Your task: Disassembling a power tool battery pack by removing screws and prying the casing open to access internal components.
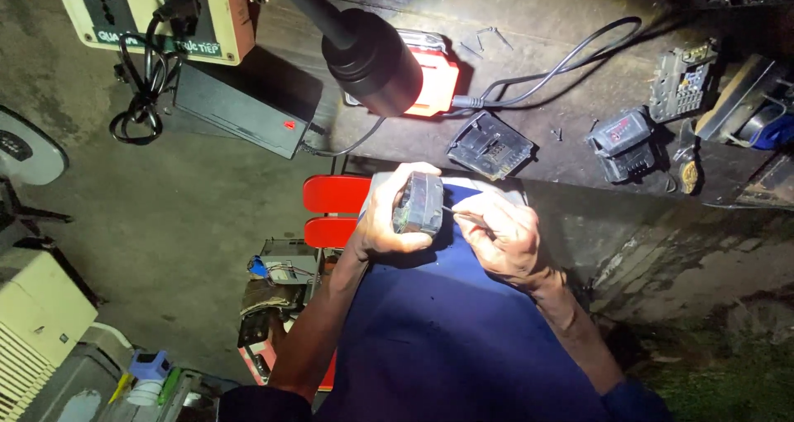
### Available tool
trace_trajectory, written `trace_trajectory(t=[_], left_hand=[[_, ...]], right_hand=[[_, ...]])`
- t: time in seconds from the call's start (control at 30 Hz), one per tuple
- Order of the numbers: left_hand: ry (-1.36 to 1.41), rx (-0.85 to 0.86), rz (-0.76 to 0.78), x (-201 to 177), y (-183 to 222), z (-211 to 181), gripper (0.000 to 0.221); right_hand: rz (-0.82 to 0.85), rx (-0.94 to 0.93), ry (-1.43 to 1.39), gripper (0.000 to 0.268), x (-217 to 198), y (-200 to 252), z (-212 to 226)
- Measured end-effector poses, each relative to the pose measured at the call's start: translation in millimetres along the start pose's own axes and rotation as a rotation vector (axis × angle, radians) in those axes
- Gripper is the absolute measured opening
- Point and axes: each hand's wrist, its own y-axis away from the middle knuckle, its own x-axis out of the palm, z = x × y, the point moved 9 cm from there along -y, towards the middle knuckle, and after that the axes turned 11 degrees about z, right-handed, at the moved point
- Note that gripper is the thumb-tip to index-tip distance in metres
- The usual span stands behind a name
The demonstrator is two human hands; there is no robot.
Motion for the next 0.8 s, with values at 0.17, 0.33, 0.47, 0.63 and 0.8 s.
trace_trajectory(t=[0.17,0.33,0.47,0.63,0.8], left_hand=[[0.046,-0.003,0.020,5,-1,7,0.094],[0.033,0.008,0.088,8,-9,-2,0.095],[-0.025,0.023,0.092,14,-9,-4,0.093],[0.047,0.076,0.142,17,-14,-4,0.096],[0.079,0.095,0.164,23,-16,-7,0.095]], right_hand=[[0.041,0.013,-0.136,0.004,-5,-7,9],[0.067,0.022,-0.239,0.004,-7,-10,6],[0.082,0.053,-0.343,0.003,-1,-3,-6],[0.030,0.032,-0.246,0.006,-4,3,-2],[0.039,0.041,-0.379,0.007,-3,10,-9]])
